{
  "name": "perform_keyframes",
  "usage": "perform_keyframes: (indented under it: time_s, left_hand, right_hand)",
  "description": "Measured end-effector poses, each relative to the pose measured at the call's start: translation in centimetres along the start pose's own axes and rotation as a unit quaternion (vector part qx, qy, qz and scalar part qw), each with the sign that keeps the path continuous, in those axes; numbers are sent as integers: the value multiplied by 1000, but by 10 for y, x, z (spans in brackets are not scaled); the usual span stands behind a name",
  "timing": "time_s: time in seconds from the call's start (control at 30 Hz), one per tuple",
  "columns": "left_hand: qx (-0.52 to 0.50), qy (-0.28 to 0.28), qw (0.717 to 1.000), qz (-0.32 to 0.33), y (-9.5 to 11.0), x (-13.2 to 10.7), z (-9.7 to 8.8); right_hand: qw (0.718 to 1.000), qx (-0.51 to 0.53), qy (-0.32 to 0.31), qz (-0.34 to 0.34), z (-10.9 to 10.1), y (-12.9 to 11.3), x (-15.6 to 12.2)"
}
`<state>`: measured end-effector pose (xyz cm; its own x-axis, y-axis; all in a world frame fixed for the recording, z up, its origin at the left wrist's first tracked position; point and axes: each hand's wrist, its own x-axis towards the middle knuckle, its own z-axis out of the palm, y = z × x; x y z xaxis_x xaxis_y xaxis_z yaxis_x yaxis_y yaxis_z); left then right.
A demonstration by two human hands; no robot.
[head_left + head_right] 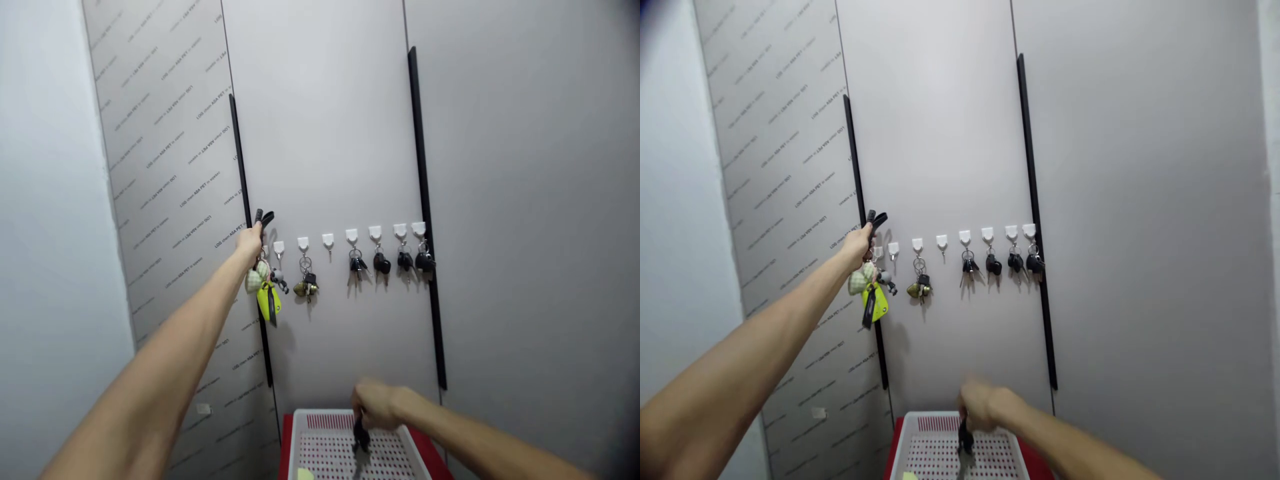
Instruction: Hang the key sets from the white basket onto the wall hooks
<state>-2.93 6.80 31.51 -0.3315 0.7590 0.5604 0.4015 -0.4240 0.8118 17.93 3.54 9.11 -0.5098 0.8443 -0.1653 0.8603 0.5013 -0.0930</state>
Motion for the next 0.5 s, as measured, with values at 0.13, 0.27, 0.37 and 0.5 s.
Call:
perform_keyframes:
  time_s: [0.13,0.27,0.37,0.5]
  left_hand:
    - [-84,-126,988,33,-17,-41,10]
    - [-46,-230,972,15,-70,-105,34]
    - [-8,-299,954,-30,-115,-150,54]
    - [47,-398,915,-40,-149,-186,71]
  right_hand:
    - [998,57,25,-4,24,13,-3]
    - [985,159,-49,39,24,23,-8]
    - [983,180,16,24,4,25,-13]
    - [912,210,351,38,-61,24,-20]
